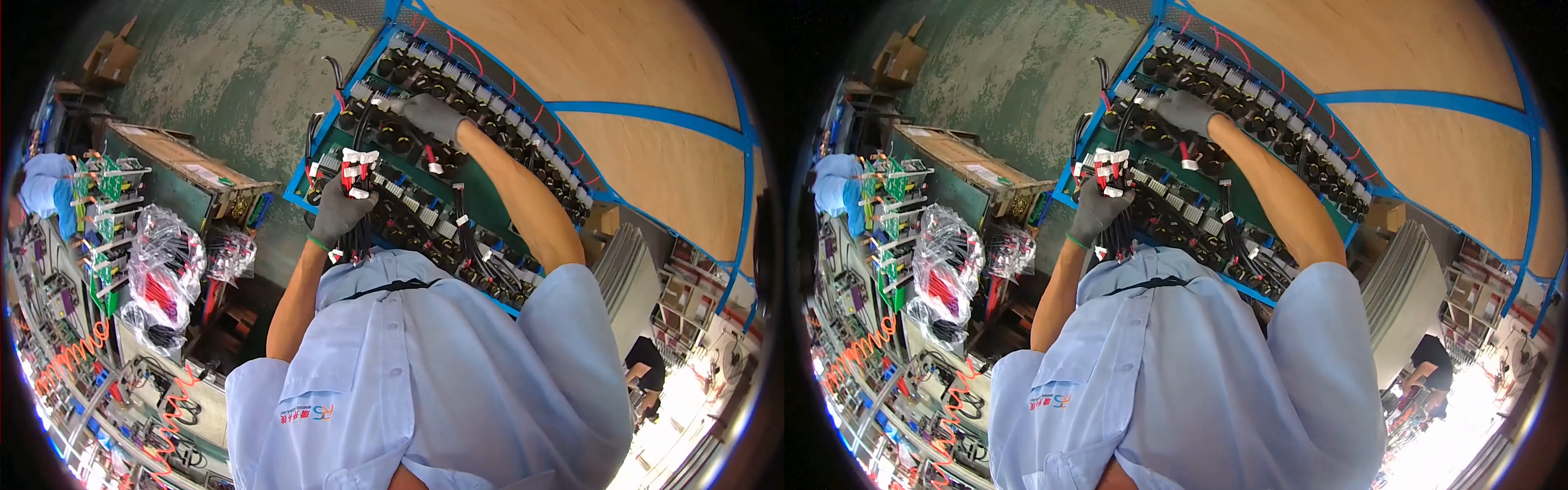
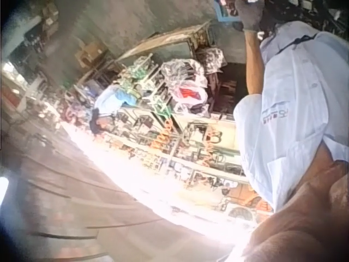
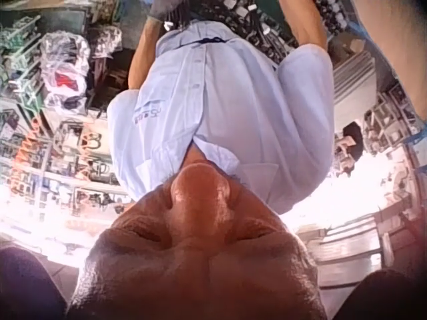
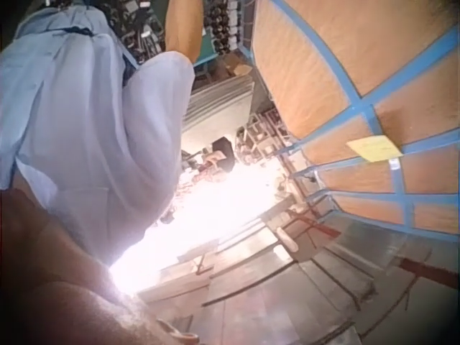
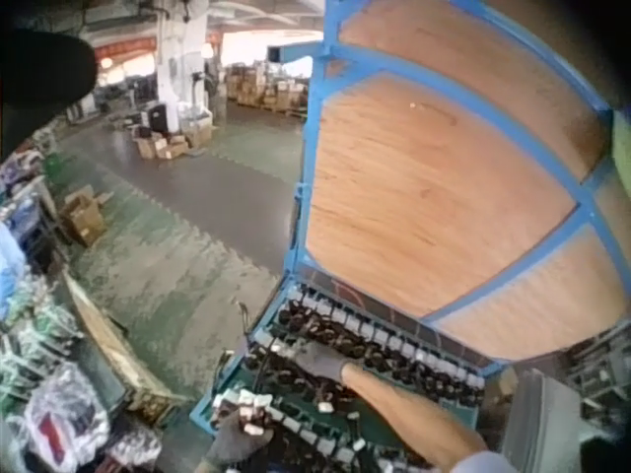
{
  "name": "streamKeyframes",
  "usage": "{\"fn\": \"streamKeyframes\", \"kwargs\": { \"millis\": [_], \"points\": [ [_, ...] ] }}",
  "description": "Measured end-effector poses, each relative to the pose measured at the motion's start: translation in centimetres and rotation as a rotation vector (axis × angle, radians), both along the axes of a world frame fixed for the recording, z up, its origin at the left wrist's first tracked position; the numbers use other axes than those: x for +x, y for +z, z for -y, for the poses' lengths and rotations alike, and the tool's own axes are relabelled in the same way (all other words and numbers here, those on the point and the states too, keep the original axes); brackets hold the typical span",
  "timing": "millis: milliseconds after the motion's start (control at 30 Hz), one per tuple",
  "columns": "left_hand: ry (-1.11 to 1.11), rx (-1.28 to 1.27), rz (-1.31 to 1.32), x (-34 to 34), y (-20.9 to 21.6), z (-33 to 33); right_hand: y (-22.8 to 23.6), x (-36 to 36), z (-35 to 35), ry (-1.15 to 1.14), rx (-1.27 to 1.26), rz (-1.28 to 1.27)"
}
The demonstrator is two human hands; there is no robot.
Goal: Connecting wiring harnesses to electronic units mounted on a rack.
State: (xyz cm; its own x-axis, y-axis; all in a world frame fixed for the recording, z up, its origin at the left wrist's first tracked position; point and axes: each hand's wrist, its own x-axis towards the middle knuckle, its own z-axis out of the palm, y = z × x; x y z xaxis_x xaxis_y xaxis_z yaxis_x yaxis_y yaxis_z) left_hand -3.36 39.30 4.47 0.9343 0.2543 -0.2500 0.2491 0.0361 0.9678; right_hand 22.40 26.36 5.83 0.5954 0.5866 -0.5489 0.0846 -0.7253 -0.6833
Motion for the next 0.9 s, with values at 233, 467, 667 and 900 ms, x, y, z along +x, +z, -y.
{"fn": "streamKeyframes", "kwargs": {
  "millis": [233, 467, 667, 900],
  "points": [
    [0.015, -0.109, -0.036, 0.7, 0.2, 0.4, 0.9, -8.1, 7.9, -0.074, 0.195, 0.462],
    [-0.089, -0.411, -0.014, 2.0, 0.3, 0.7, 2.3, -16.6, 4.1, -0.476, 0.488, 0.176],
    [0.005, -0.272, -0.096, 1.7, 0.1, 0.7, 6.2, -16.2, 2.9, -0.158, 0.606, 0.693],
    [0.244, -0.496, -0.066, 2.0, 1.7, -2.6, 4.2, -19.6, 0.1, -0.035, 0.55, 0.568]
  ]
}}
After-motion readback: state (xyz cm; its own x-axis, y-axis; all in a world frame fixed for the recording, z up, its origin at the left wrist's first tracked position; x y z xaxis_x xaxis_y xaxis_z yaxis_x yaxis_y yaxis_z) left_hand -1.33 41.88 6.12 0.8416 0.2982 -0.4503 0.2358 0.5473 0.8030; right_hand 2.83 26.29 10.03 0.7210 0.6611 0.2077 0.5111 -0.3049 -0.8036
